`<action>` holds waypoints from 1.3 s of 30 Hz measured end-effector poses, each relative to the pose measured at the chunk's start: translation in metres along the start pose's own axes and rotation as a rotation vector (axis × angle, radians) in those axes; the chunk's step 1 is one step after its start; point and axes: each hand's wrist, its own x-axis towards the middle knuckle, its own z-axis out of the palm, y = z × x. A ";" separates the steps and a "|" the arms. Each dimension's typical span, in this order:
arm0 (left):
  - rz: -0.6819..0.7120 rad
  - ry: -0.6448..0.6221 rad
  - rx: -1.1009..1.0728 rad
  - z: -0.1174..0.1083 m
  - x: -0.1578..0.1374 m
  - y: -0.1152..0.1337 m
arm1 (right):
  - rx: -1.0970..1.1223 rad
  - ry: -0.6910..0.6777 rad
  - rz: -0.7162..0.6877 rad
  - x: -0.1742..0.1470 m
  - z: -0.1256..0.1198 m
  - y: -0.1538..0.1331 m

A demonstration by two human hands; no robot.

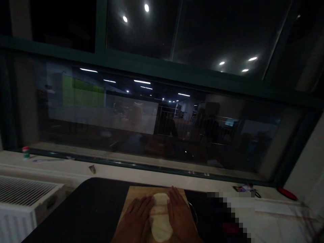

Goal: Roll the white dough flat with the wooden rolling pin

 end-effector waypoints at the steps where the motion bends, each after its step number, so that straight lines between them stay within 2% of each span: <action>1: 0.015 0.009 -0.005 0.001 -0.003 -0.001 | -0.003 0.000 -0.003 -0.002 0.001 0.001; 4: -0.016 0.000 -0.034 0.000 0.004 -0.004 | -0.010 -0.037 -0.025 0.014 0.008 0.007; 10: -0.170 -0.147 -0.109 -0.007 0.052 -0.030 | -0.043 -0.150 -0.086 0.097 0.029 0.015; 13: -0.216 -0.212 -0.106 -0.009 0.064 -0.039 | -0.032 -0.164 -0.143 0.121 0.035 0.015; 16: -0.257 -0.205 -0.068 -0.013 0.062 -0.030 | -0.025 -0.157 -0.138 0.115 0.032 0.014; 19: -0.239 -0.148 -0.061 -0.019 0.051 -0.012 | -0.039 -0.137 -0.066 0.088 0.022 0.012; 25: -0.076 -0.070 -0.074 -0.019 0.017 0.007 | -0.058 -0.049 0.058 0.010 -0.001 -0.002; 28: 0.020 -0.017 -0.070 -0.016 -0.002 0.008 | -0.058 -0.033 0.105 -0.022 -0.001 -0.006; 30: 0.048 -0.016 -0.077 -0.015 -0.009 0.007 | -0.052 -0.017 0.130 -0.032 0.001 -0.006; 32: 0.035 -0.035 -0.096 -0.014 -0.007 0.005 | -0.039 -0.024 0.137 -0.027 0.003 -0.004; 34: -0.012 -0.064 -0.115 -0.013 0.004 0.001 | -0.026 -0.055 0.118 -0.010 0.005 0.001; 39: -0.138 -0.124 -0.124 -0.012 0.046 -0.011 | -0.010 -0.121 0.043 0.063 0.016 0.011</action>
